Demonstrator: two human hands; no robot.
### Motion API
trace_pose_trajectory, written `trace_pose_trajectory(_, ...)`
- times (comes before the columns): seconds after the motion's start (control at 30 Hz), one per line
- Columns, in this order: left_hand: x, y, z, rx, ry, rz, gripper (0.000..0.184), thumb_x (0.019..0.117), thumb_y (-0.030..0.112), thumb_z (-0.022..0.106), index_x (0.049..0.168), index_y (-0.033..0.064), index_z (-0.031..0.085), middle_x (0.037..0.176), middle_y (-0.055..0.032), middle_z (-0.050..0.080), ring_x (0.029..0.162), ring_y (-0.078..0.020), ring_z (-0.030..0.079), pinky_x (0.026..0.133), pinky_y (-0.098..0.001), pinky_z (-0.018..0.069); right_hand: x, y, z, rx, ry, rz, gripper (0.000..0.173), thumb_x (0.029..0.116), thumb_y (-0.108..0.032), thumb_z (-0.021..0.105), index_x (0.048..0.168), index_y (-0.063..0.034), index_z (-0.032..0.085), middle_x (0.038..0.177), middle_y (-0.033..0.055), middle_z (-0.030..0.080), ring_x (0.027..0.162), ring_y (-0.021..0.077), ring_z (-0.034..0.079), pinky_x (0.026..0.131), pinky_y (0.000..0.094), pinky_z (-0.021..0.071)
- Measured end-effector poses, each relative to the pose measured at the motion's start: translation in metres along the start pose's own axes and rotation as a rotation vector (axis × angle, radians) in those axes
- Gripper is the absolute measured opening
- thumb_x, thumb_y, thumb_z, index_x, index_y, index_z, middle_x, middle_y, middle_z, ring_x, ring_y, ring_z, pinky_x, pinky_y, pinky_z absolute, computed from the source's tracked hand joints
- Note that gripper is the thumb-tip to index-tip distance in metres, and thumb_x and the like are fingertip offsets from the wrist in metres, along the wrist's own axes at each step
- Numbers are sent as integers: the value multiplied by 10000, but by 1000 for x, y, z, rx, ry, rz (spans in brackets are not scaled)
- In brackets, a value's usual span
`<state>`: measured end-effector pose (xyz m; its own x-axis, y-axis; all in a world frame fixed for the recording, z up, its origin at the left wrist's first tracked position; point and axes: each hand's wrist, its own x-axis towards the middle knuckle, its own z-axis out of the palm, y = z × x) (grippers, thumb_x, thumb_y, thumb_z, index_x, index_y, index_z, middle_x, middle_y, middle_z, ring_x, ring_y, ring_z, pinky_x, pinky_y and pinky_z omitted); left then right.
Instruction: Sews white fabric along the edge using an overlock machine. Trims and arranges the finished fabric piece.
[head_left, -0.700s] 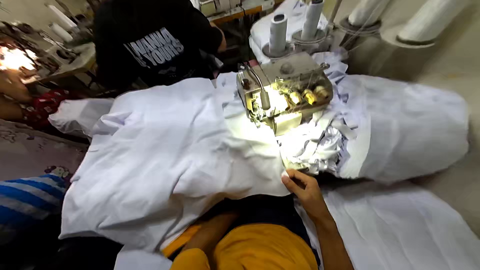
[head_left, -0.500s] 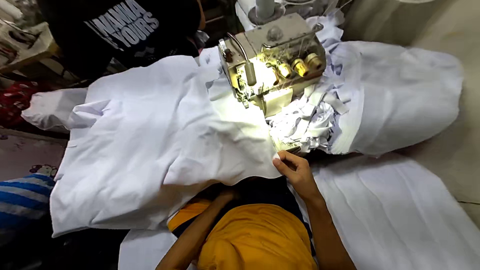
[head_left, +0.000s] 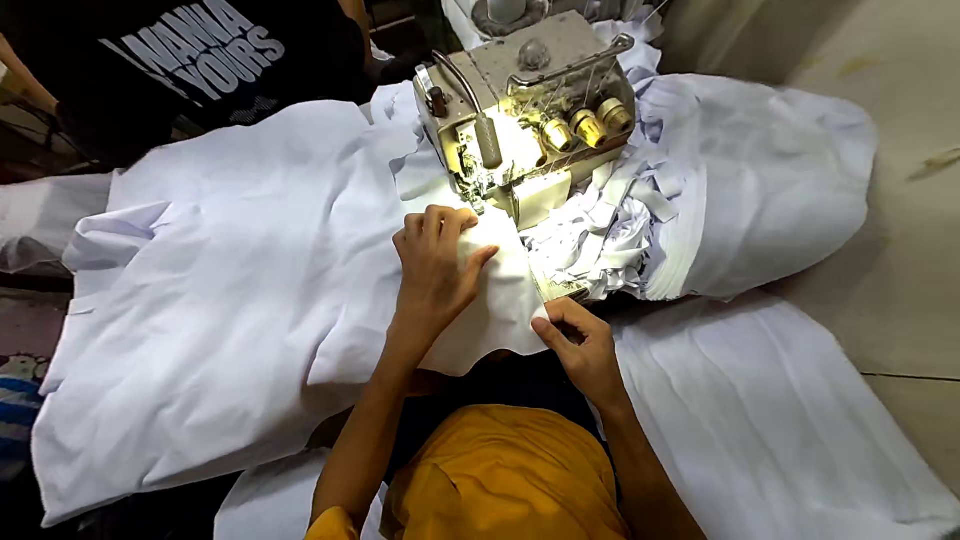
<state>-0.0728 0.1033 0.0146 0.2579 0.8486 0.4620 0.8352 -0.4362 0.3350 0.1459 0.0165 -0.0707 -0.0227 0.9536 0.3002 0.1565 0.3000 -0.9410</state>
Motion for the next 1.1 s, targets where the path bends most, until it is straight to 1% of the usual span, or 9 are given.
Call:
trace_pose_trajectory(0.1,8,5,9,21,15,23,276,972,387,670,1059,125,663,906,-43,617,905,-274,546,857,-509,355,-1,-2,1,-18,-3,11,213,982,-200,682,855,-33,713,934,53,688,811,63,641,684,188,544)
trace_pose_trajectory(0.17,11,5,4,-43,-28,37,184,993,301,646,989,117,666,839,-30,611,840,-242,551,849,-486,375,-1,-4,2,-30,-2,23,223,984,-208,678,848,-35,711,942,52,690,825,58,646,696,182,549)
trace_pose_trajectory(0.33,18,-1,-8,-174,-60,-6,124,996,205,637,1026,104,701,846,-24,612,811,-196,557,757,-402,415,-4,-8,1,-28,6,21,241,997,-215,664,844,-34,707,949,56,690,870,75,656,737,192,557)
trace_pose_trajectory(0.57,27,6,-2,-56,-42,-31,99,977,187,666,1021,98,675,930,-52,576,747,-169,587,601,-333,493,-7,-12,1,-33,10,16,264,1003,-217,657,817,-34,697,940,58,681,873,67,650,730,179,550)
trace_pose_trajectory(0.7,27,7,-2,-77,-37,-10,132,974,197,677,1055,94,684,1005,-60,614,791,-160,612,624,-322,506,-6,-14,4,-44,39,23,270,980,-204,676,761,-47,666,901,51,668,813,62,624,673,174,518)
trace_pose_trajectory(0.87,24,5,-3,-124,-20,-13,141,970,175,673,1078,89,697,949,-44,669,829,-155,640,694,-317,527,-4,-16,8,-14,67,39,259,936,-156,707,714,-76,601,822,22,622,744,44,577,607,157,458)
trace_pose_trajectory(0.97,22,3,-2,-123,10,11,147,973,164,671,1102,102,706,920,-35,663,832,-164,617,708,-313,498,-5,-18,10,23,91,65,267,915,-123,721,699,-91,566,779,3,601,693,26,546,569,148,421)
trace_pose_trajectory(1.03,20,3,-2,-111,31,31,150,981,167,671,1103,105,732,931,-54,656,842,-184,613,720,-320,498,-6,-20,11,49,106,92,263,899,-115,740,703,-96,567,782,-2,610,679,16,543,556,140,414)
trace_pose_trajectory(1.1,18,2,-1,-89,46,42,161,996,188,664,1104,118,761,972,-70,671,880,-204,622,751,-332,503,-6,-24,12,71,122,132,226,871,-115,778,766,-90,579,799,-7,632,669,13,557,551,138,433)
